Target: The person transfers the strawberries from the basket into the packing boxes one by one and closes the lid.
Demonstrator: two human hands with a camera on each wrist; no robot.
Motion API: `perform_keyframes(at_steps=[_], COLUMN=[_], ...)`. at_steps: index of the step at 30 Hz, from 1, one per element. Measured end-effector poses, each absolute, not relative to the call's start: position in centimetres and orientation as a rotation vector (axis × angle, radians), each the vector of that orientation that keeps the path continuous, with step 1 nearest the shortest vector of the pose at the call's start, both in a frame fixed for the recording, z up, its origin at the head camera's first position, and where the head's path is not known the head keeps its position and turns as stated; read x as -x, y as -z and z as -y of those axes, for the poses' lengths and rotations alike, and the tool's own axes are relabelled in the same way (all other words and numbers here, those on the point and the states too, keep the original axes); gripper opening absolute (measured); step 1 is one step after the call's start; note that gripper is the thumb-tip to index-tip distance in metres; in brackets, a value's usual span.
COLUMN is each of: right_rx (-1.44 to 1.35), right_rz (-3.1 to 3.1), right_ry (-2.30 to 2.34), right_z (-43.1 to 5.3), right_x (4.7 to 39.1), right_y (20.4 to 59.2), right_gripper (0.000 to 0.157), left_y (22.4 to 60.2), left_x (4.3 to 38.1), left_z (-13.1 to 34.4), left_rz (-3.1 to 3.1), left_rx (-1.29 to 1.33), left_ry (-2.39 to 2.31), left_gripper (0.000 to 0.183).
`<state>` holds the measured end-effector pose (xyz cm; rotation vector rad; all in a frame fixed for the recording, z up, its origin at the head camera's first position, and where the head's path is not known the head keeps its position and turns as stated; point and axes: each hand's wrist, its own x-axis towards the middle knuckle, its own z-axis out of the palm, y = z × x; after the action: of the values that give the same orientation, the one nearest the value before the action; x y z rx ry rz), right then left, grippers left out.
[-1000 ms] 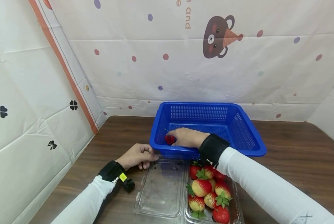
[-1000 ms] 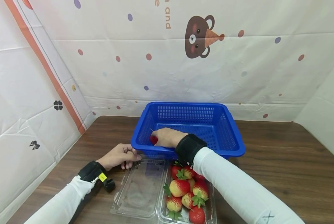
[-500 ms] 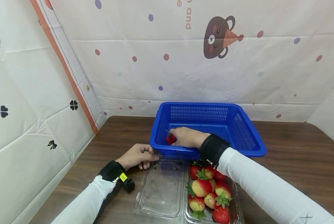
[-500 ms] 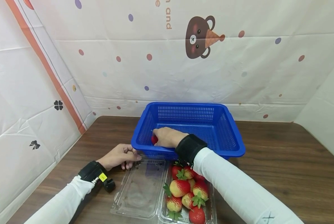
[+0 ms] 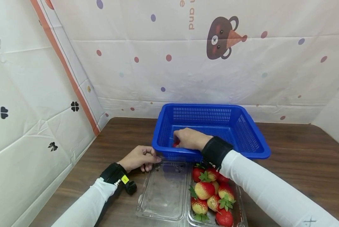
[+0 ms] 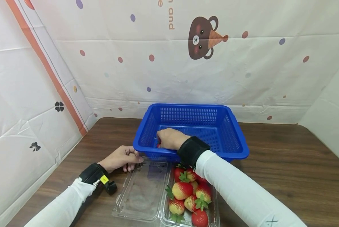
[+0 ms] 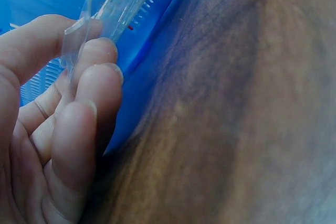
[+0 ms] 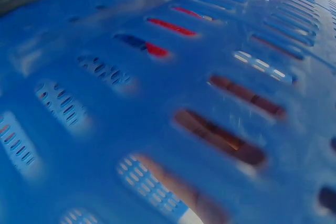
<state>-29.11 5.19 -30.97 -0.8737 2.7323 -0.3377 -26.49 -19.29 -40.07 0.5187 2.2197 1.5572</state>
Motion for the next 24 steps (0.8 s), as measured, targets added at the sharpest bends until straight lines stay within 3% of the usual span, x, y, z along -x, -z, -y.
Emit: perform_keyframes(at_steps=[11,24], right_rx=[0.901,0.976], right_rz=[-2.721,-2.694], right_ry=[0.309,0.365], right_z=[-5.2,-5.43], right_x=[29.46,29.45], right_y=[31.05,30.95], right_gripper=[0.01,0.01], left_y=[40.25,40.13], left_x=[26.49,26.43], left_z=[19.35,19.33], left_rz=[-2.225,-2.232], left_rx=[-0.495,-0.5], left_ry=[-1.561,-1.557], left_gripper=[0.03,0.029])
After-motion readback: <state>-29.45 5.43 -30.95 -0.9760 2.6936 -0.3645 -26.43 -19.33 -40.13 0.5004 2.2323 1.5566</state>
